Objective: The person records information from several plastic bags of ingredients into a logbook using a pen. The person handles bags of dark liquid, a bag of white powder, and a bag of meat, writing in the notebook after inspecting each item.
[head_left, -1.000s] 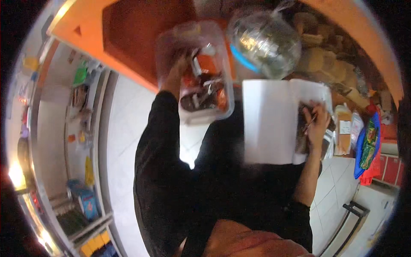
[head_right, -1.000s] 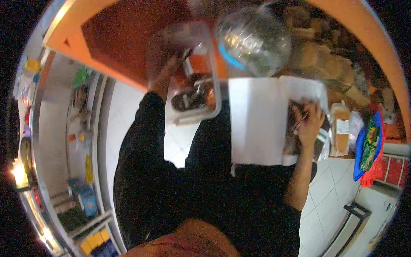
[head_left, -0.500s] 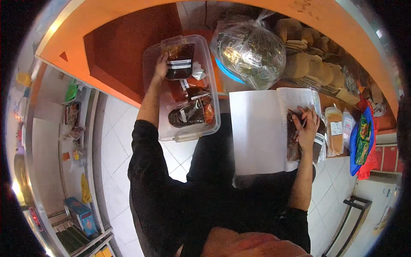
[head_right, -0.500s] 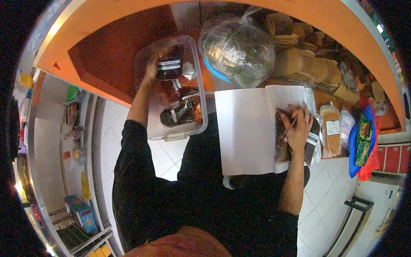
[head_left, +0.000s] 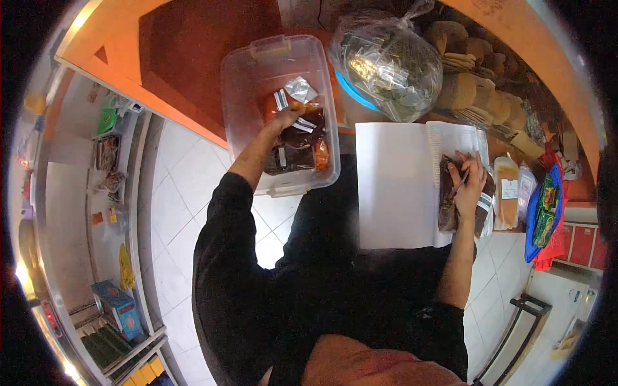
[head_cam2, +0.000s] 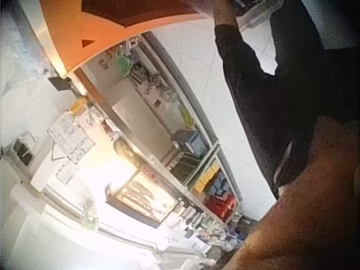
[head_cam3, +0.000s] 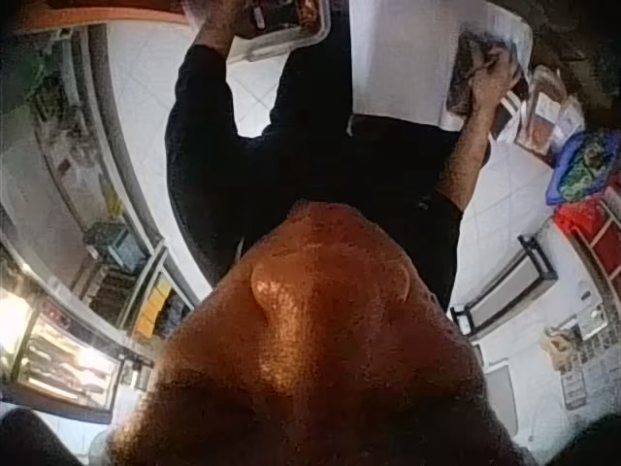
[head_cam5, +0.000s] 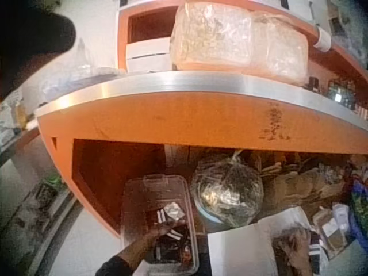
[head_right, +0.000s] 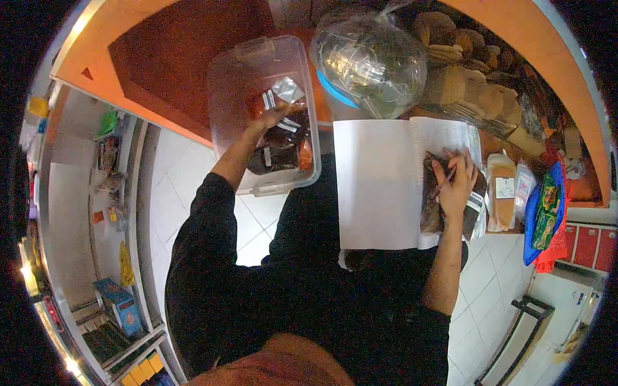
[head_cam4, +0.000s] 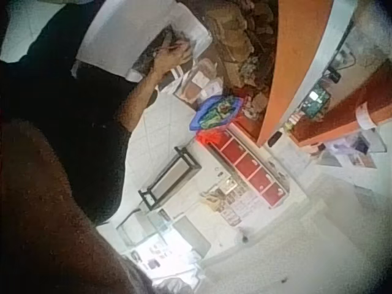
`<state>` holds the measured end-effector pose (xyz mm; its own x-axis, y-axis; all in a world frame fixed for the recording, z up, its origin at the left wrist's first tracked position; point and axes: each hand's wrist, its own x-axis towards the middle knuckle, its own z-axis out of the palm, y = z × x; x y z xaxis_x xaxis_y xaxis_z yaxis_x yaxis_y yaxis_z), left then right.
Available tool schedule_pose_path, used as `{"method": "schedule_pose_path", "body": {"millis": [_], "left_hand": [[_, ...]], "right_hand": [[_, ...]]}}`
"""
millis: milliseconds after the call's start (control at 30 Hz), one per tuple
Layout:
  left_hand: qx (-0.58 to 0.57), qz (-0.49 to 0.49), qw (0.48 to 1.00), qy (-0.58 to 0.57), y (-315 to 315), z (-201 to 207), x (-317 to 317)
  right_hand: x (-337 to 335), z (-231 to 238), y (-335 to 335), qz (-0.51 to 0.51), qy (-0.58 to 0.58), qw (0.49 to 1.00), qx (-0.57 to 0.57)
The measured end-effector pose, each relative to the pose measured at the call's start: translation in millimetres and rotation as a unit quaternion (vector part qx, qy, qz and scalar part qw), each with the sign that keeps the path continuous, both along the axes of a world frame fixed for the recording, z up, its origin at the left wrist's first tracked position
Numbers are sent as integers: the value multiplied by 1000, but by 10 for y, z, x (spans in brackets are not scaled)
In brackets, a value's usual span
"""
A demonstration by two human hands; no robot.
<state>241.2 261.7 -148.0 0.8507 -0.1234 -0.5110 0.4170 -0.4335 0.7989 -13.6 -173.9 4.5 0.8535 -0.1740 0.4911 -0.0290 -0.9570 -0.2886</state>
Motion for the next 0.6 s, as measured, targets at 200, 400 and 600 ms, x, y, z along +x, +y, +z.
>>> {"method": "schedule_pose_path", "body": {"millis": [200,400,600], "left_hand": [[-16,61,993,-101,71,-415,164],[-148,103,931,-317,271,84,444],[-281,67,955,-68,565,916,463]], "right_hand": [[46,-18,65,-12,-5,1000,-25],[159,19,130,12,3,1000,16],[73,-88,-30,30,-27,999,9]]}}
